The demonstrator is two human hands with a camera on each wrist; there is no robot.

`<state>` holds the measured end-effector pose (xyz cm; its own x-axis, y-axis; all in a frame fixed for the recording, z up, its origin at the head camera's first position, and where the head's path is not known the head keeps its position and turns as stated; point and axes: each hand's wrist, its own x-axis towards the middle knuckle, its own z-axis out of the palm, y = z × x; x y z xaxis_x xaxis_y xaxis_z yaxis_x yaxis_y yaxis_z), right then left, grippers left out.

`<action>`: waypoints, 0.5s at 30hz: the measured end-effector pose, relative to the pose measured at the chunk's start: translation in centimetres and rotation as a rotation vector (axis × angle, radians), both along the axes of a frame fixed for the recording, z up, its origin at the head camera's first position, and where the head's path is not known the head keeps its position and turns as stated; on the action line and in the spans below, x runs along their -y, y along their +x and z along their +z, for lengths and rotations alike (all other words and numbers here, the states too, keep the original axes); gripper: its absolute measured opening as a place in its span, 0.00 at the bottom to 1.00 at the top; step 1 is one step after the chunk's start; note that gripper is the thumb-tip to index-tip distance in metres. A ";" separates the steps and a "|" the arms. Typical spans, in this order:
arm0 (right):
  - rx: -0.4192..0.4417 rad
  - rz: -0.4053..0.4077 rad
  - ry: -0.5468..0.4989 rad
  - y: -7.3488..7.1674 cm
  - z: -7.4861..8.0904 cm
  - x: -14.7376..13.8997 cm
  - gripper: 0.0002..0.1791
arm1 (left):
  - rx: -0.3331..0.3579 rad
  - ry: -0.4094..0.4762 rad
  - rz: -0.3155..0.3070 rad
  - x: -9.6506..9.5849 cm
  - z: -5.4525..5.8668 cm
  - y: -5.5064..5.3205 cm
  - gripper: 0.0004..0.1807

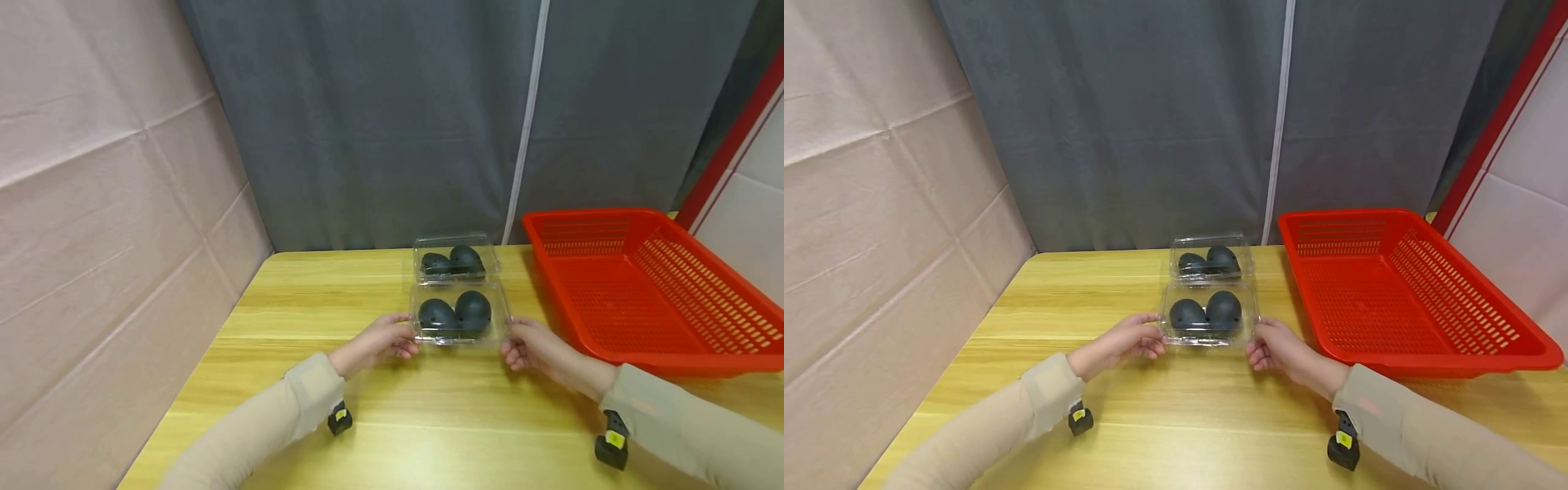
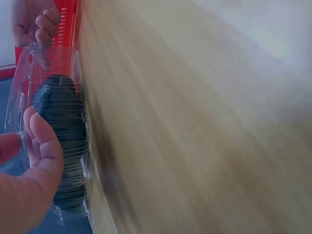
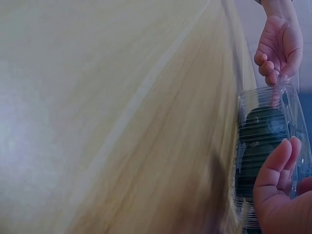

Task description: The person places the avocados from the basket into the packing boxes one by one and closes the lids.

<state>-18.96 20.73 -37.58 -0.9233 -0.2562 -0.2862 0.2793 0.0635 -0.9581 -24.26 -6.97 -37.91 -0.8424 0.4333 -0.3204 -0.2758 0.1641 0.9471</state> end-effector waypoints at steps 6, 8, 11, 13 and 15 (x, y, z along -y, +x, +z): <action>-0.010 -0.032 -0.006 -0.7 -0.2 0.0 0.35 | -0.002 0.012 0.013 -0.1 -0.1 -0.7 0.31; -0.015 -0.041 -0.007 -0.8 -0.2 0.1 0.35 | 0.006 0.021 0.006 -0.1 0.2 -0.6 0.31; -0.016 -0.057 -0.010 -0.9 -0.3 0.1 0.34 | 0.013 0.028 0.007 -0.1 0.2 -0.8 0.32; -0.016 -0.065 -0.009 -1.0 -0.4 0.2 0.33 | 0.016 0.025 0.012 -0.1 0.1 -0.9 0.32; -0.017 -0.073 -0.007 -1.0 -0.4 0.3 0.33 | 0.014 0.021 0.024 -0.1 -0.2 -1.0 0.31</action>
